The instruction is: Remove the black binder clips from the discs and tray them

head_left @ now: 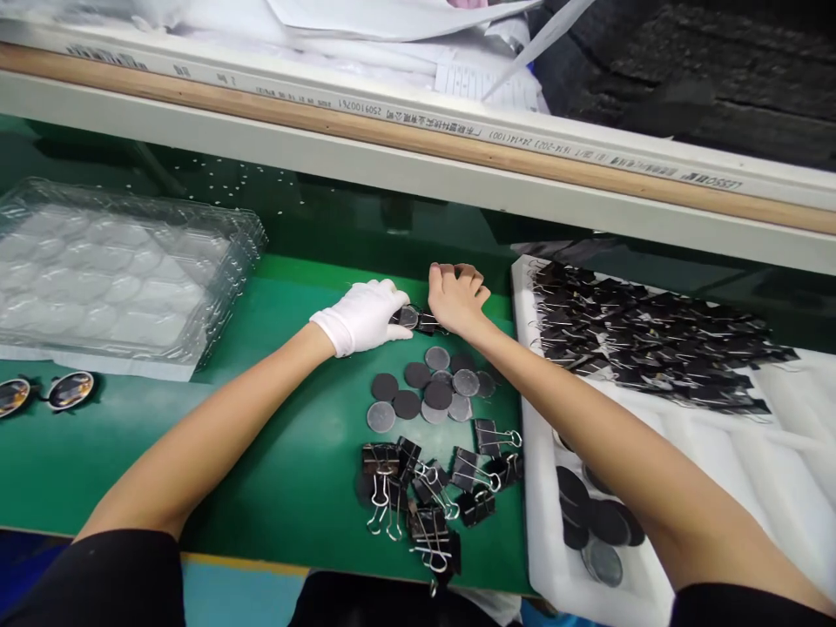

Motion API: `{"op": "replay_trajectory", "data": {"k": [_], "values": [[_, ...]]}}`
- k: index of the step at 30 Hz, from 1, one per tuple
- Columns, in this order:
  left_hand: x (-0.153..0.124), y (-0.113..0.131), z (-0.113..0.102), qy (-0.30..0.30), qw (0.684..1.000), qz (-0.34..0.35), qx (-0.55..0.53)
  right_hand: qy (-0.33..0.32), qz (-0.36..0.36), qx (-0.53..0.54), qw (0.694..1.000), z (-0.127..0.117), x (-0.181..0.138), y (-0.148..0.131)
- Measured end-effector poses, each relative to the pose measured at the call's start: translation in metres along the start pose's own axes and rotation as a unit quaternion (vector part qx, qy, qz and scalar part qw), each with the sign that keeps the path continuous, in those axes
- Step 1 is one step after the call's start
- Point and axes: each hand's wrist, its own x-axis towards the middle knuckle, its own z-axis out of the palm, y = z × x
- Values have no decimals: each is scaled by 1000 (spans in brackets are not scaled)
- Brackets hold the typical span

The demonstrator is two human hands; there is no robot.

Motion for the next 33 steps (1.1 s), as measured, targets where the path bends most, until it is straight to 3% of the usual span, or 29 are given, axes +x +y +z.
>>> {"op": "replay_trajectory", "data": {"k": [16,24,33], "values": [[15,2,10,-11,997,10,-77,33,-27,7,999,2,-6,11],[13,-1,17,34,996,17,-75,33,-3,50,998,-1,-5,8],[3,9,0,25,993,20,-115,40,-43,60,996,-10,-22,10]]}}
